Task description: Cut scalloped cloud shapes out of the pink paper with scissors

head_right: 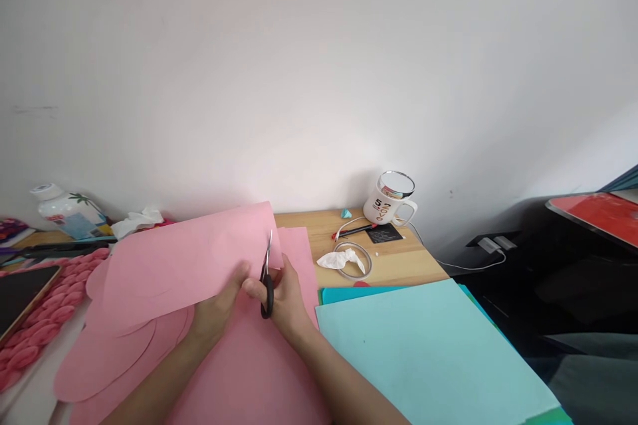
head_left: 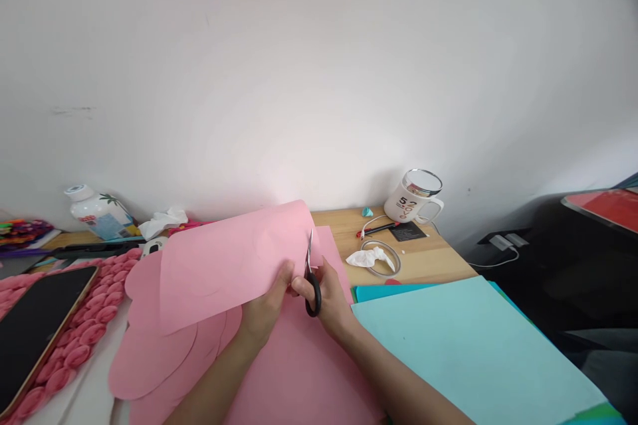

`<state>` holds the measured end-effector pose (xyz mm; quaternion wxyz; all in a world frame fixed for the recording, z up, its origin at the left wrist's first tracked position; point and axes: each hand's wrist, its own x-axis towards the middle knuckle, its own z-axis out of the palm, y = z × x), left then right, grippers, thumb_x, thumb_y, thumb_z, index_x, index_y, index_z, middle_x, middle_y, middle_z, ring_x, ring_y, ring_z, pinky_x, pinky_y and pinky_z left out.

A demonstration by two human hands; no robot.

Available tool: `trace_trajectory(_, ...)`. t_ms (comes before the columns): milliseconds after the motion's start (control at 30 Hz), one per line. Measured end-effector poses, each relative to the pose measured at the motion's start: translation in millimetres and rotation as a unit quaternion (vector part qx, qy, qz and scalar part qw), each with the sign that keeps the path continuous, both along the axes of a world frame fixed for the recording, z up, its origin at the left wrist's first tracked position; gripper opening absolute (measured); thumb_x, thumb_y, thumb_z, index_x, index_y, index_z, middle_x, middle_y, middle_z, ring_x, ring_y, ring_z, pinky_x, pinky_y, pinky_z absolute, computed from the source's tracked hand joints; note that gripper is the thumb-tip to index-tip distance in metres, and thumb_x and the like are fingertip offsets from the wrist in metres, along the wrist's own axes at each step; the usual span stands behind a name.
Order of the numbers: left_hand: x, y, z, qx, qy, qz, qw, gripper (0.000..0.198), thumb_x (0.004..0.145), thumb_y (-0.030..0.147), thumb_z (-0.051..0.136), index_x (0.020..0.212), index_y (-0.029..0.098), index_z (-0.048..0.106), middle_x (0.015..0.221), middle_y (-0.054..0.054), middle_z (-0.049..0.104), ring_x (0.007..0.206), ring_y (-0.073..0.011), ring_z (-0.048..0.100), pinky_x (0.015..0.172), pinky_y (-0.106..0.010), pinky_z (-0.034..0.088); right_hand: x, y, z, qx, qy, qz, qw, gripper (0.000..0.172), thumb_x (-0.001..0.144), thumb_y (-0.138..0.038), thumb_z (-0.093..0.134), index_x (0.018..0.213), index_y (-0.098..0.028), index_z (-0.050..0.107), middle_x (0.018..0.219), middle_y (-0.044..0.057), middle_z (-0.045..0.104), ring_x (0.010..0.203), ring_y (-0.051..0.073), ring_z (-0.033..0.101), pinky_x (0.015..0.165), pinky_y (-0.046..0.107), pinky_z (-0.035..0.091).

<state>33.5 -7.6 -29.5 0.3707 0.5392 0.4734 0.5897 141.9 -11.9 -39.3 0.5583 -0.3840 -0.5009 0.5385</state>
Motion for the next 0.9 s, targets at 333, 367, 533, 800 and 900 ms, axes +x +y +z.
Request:
trace_trajectory(333,0.6,7.4,-13.8,0.017,-0.027,0.018,0.999,0.029,0.068,0.040,0.067,0.084,0.016,0.067,0.085,-0.007,0.071,0.088,-0.0251,0.065,0.093,-0.042,0.047,3.1,1.9,-4.7,-0.003,0.032,0.003,0.999,0.041,0.064,-0.042,0.073,0.087,-0.021,0.047,0.066,-0.003,0.058,0.057,0.014,0.050,0.046,0.022,0.034)
trace_trajectory(367,0.8,7.4,-13.7,0.018,-0.024,0.014,0.999,0.027,0.069,0.041,0.066,0.081,0.017,0.067,0.080,-0.006,0.071,0.084,-0.0244,0.066,0.092,-0.042,0.048,2.9,2.1,-5.4,-0.004,0.030,0.002,1.000,0.041,0.064,-0.043,0.073,0.086,-0.021,0.046,0.066,-0.003,0.058,0.057,0.013,0.050,0.046,0.022,0.034)
trace_trajectory(533,1.8,4.3,-6.9,0.006,-0.020,0.008,1.000,0.022,0.069,0.040,0.065,0.071,0.018,0.066,0.069,-0.003,0.070,0.074,-0.0225,0.066,0.085,-0.039,0.052,1.5,2.8,-8.7,-0.005,0.043,-0.001,0.999,0.042,0.063,-0.043,0.073,0.085,-0.020,0.045,0.067,-0.002,0.060,0.057,0.014,0.052,0.046,0.022,0.035)
trace_trajectory(800,2.8,-0.8,4.3,-0.012,-0.027,-0.049,0.998,0.028,0.074,0.034,0.060,0.050,0.021,0.057,0.048,0.002,0.058,0.052,-0.0161,0.060,0.069,-0.032,0.055,0.2,0.6,-5.2,-0.003,0.045,0.004,0.999,0.038,0.068,-0.043,0.069,0.089,-0.020,0.047,0.068,-0.002,0.060,0.058,0.014,0.054,0.047,0.023,0.037)
trace_trajectory(900,4.0,-0.8,5.1,0.001,-0.014,-0.039,0.999,0.031,0.075,0.034,0.058,0.047,0.021,0.054,0.045,0.002,0.056,0.055,-0.0169,0.060,0.069,-0.032,0.054,0.9,0.9,-6.7,0.001,0.043,0.000,0.999,0.038,0.067,-0.043,0.070,0.086,-0.020,0.046,0.065,-0.002,0.060,0.055,0.013,0.052,0.046,0.023,0.036)
